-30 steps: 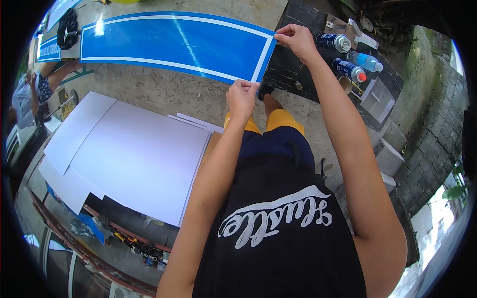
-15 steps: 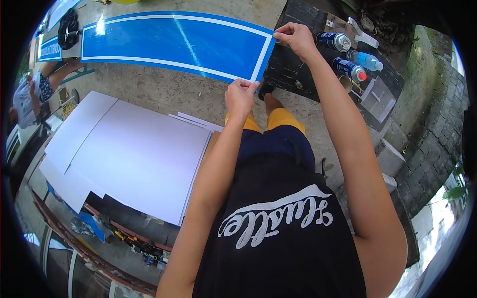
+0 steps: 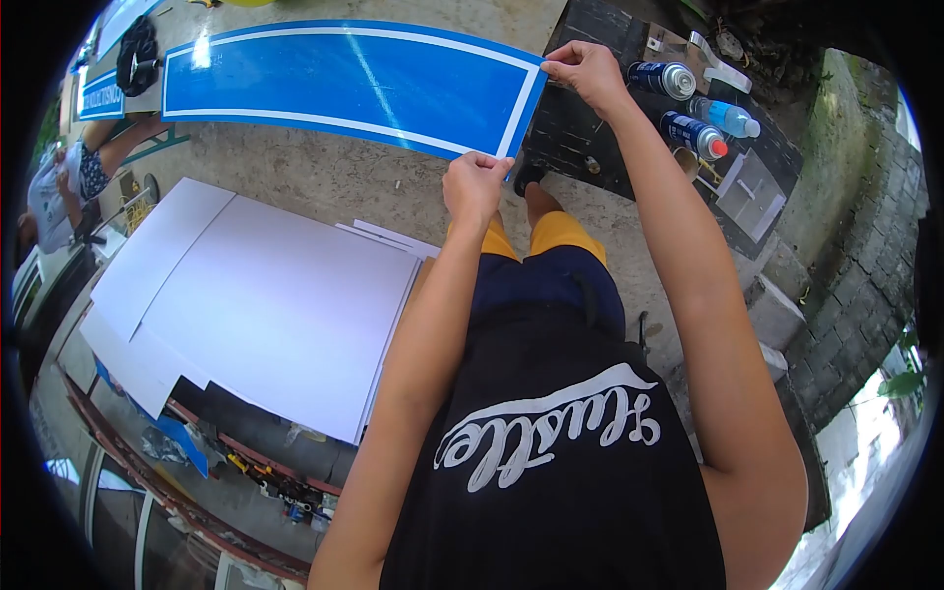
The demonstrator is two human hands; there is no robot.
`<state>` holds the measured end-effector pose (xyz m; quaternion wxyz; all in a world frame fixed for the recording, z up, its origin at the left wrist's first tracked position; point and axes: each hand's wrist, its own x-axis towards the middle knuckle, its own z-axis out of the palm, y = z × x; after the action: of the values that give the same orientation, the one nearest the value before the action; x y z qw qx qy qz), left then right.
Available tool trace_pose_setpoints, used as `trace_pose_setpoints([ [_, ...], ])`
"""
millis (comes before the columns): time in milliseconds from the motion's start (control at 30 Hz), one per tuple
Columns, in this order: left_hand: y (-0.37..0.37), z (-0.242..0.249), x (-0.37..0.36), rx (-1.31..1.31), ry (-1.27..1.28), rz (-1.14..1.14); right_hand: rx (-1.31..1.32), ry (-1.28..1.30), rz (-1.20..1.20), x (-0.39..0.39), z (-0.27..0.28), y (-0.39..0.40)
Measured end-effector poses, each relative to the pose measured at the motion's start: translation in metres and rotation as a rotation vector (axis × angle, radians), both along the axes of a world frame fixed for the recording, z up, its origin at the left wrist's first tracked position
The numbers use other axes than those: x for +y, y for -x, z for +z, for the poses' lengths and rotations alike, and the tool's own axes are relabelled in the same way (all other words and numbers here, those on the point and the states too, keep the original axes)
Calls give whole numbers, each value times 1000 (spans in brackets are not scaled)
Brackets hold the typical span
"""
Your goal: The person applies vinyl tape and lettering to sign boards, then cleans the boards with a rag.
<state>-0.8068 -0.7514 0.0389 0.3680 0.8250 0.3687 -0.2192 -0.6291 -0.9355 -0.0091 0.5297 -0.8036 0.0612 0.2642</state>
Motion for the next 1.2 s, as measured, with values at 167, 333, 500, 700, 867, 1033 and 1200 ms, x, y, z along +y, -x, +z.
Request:
trace_pose_setpoints([
  [167,-3,4,1,30,6,2,1,-2,9,-1,-4,0],
  [333,-4,3,1,48,2,-2,-6,-4,16,-2,-8,-1],
  [500,-5,5,0,67,2,-8,-5,-19,20,-2,-11,-1],
  [700,-6,4,1,81,-10,-17,-21,-20,31,-2,-10,-2],
  [867,-5,3,1,95,-15,-23,-29,-5,41,-2,-7,-2],
  [1033,-6,2,1,96,-13,-23,-53,17,48,-2,-3,0],
  [1200,-5,2,1,97,-14,-22,-57,18,47,-2,-6,0],
])
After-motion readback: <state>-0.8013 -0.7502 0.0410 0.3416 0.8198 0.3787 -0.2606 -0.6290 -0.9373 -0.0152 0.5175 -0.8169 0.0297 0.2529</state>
